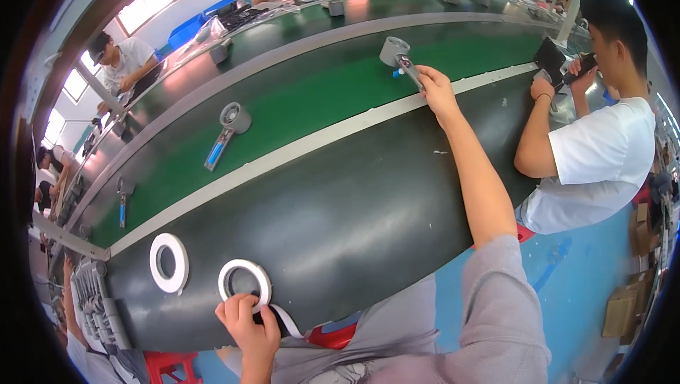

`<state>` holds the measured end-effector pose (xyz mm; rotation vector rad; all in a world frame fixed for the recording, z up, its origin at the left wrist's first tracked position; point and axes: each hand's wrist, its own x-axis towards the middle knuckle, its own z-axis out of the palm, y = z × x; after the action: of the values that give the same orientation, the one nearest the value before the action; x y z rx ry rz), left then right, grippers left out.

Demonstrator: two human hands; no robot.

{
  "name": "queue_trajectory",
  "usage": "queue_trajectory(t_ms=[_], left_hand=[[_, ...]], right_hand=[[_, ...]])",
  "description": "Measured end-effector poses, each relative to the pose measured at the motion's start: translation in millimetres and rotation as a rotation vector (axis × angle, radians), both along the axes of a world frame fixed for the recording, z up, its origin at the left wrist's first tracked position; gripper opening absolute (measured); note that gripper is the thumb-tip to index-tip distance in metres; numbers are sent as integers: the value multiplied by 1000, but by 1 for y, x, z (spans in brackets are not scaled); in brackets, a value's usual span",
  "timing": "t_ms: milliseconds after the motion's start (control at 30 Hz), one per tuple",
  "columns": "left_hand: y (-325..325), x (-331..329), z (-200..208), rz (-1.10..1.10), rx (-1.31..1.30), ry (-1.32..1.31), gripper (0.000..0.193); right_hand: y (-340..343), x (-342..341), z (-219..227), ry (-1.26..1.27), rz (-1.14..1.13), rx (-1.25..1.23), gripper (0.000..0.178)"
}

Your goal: The person assembles small electronic components by hand, applying adhesive tape to a small fan and a plastic housing.

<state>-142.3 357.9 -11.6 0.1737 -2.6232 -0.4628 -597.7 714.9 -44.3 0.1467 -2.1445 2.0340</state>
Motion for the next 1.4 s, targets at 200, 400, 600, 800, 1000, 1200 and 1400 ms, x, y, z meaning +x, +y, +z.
queue_trajectory(t_ms=[200, 400, 600, 800, 1000, 1200, 1400], left_hand=[[6, -7, -3, -19, 9, 91, 26], [36, -32, 23, -298, 600, 90, 26], [68, -63, 28, -566, 1408, -519, 36], [82, -63, 19, -531, 1521, -664, 25], [86, -81, 18, -317, 1369, -524, 11], [86, -86, 19, -299, 1449, -584, 12], [80, -85, 22, -281, 1602, -633, 20]], right_hand=[[-23, 116, 24, -51, 387, -278, 35], [-47, 251, 39, -227, 623, -327, 46], [-71, 326, 27, -154, 670, -318, 42], [-83, 341, 18, 12, 436, -187, 37], [-84, 332, -8, 230, 251, 268, 25], [-81, 331, -4, 461, 233, 410, 36], [-79, 327, 2, 769, 369, 405, 24]])
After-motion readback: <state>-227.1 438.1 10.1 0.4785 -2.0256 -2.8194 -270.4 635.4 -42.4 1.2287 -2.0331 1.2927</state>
